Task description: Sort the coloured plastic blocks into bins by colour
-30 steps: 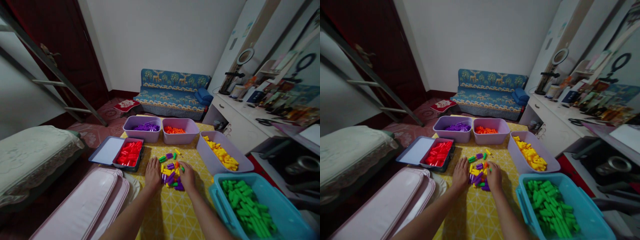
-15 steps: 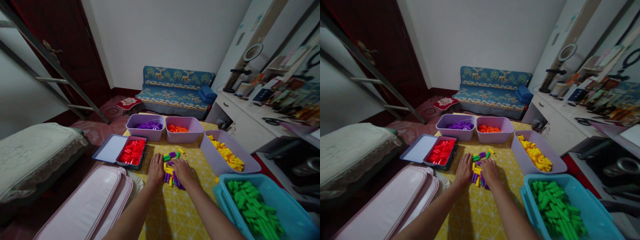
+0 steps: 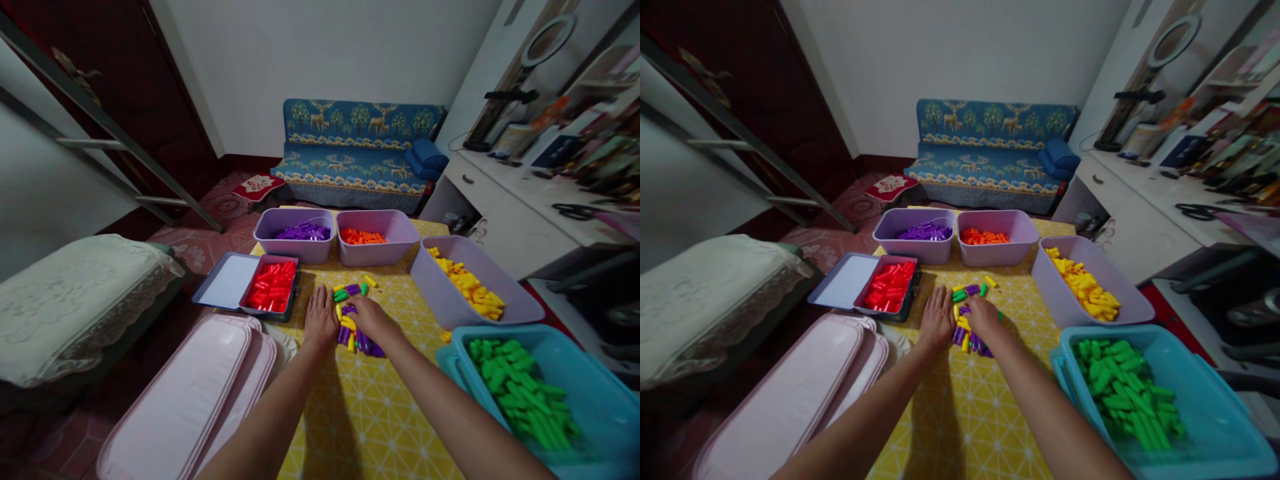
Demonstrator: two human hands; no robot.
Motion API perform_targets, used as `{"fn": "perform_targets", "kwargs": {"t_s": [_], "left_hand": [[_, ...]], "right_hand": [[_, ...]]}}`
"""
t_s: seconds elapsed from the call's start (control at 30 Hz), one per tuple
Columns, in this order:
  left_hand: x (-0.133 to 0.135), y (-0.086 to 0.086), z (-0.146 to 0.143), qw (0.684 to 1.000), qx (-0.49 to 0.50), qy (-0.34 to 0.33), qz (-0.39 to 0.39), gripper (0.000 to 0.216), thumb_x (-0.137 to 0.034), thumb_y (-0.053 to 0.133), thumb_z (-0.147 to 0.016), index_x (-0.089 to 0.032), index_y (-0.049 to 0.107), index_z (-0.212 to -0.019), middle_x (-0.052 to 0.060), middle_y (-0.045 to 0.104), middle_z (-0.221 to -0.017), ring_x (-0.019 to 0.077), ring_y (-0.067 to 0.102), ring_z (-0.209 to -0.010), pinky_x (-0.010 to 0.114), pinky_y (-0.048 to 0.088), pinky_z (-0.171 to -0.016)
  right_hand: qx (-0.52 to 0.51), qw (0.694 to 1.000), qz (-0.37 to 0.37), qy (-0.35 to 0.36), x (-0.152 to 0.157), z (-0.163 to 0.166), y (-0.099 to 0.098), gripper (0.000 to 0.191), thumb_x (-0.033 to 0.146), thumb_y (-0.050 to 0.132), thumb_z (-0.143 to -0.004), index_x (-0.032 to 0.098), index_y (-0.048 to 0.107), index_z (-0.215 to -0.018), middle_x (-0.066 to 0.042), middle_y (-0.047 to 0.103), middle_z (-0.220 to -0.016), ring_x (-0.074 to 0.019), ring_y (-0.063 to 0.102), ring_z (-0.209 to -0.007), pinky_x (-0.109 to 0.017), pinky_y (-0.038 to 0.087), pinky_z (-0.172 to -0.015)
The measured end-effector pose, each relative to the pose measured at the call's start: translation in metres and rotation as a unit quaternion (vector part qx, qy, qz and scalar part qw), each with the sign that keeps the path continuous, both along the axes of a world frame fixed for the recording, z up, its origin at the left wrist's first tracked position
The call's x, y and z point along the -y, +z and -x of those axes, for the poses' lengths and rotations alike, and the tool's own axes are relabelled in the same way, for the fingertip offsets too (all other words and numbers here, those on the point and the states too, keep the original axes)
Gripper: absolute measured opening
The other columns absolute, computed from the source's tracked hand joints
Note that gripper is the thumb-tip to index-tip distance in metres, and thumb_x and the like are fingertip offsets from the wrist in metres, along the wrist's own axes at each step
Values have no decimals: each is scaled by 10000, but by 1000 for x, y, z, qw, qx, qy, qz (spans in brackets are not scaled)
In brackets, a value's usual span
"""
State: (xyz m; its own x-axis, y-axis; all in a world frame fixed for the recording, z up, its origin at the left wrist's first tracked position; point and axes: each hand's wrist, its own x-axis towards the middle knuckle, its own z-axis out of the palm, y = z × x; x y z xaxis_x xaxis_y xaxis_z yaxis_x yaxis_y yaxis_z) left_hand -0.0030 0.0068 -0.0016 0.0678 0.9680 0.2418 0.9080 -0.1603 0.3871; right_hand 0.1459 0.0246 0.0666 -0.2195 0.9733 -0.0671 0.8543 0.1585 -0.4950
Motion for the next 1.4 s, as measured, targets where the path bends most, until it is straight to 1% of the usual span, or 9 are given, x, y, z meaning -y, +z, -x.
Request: {"fn": "perform_targets", "kwargs": {"t_s": [0.23, 0.4, 0.57, 0.7, 0.87, 1.0, 1.13, 1.23, 1.4], "left_hand": [[1, 1, 0, 1000, -8, -2, -4, 546, -202, 421, -918, -123, 426, -1459, 167, 357, -1554, 296, 294, -1458, 485, 285, -1178], [0, 2, -1, 1000, -12, -3, -10, 554, -194, 443, -903, -138, 436, -1454, 161, 378, -1545, 290, 297, -1457, 490, 298, -1170], [0, 5, -1, 1000, -20, -4, -4, 528, -191, 429, -908, -123, 469, -1430, 172, 392, -1534, 291, 308, -1452, 475, 300, -1172], [1, 5, -2, 1000, -22, 0, -4, 524, -185, 432, -909, -131, 471, -1429, 164, 391, -1537, 291, 310, -1451, 473, 302, -1171], [1, 1, -1, 1000, -20, -3, -16, 516, -183, 413, -926, -125, 457, -1437, 169, 381, -1541, 285, 309, -1452, 472, 298, -1173], [0, -3, 0, 1000, -13, -4, -28, 532, -161, 433, -911, -124, 450, -1441, 163, 385, -1541, 284, 313, -1451, 460, 283, -1184], [0, -6, 1, 999, -23, -10, -39, 541, -173, 454, -905, -125, 445, -1444, 164, 392, -1537, 292, 320, -1447, 465, 286, -1181], [0, -6, 1, 998, -44, -6, -42, 532, -167, 441, -910, -119, 450, -1440, 173, 396, -1532, 299, 329, -1441, 471, 304, -1170], [0, -5, 0, 997, -61, -4, -38, 529, -130, 424, -899, -95, 469, -1425, 189, 399, -1524, 302, 343, -1434, 468, 315, -1164]], "right_hand": [[-157, 988, -3, -11, -45, 17, 13, 54, 139, 738, -656, 186, 714, -669, -2, 697, -633, -160, 639, -617, -262, 484, -640], [-323, 944, -45, -43, -97, 54, 33, 110, 216, 681, -742, 153, 699, -830, -12, 717, -688, -144, 661, -593, -263, 536, -612], [-440, 893, -77, -49, -117, 80, 45, 378, 250, 582, -822, 168, 587, -1192, -59, 736, -1027, -140, 717, -796, -301, 578, -732], [-453, 884, -92, -68, -91, 66, 35, 341, 259, 588, -808, 168, 613, -1136, -90, 720, -1087, -174, 707, -910, -369, 565, -843], [-376, 904, -147, -141, -17, 12, 1, 261, 305, 560, -822, 165, 662, -1016, -133, 698, -1076, -260, 628, -1061, -507, 447, -1018], [-149, 941, -254, -167, 64, -25, -30, 433, 415, 501, -904, 167, 559, -1255, -164, 592, -1301, -276, 510, -1247, -486, 387, -1078], [44, 959, -226, -164, 125, -37, -59, 738, 550, 564, -860, 178, 351, -1461, -186, 329, -1550, -360, 258, -1442, -576, 284, -1125], [90, 962, -203, -159, 131, -34, -73, 740, 497, 505, -905, 155, 248, -1509, -205, 243, -1585, -359, 198, -1470, -582, 288, -1123], [49, 962, -209, -169, 92, -15, -74, 588, 292, 378, -954, 173, 244, -1515, -191, 308, -1563, -325, 279, -1449, -557, 341, -1113]]}}
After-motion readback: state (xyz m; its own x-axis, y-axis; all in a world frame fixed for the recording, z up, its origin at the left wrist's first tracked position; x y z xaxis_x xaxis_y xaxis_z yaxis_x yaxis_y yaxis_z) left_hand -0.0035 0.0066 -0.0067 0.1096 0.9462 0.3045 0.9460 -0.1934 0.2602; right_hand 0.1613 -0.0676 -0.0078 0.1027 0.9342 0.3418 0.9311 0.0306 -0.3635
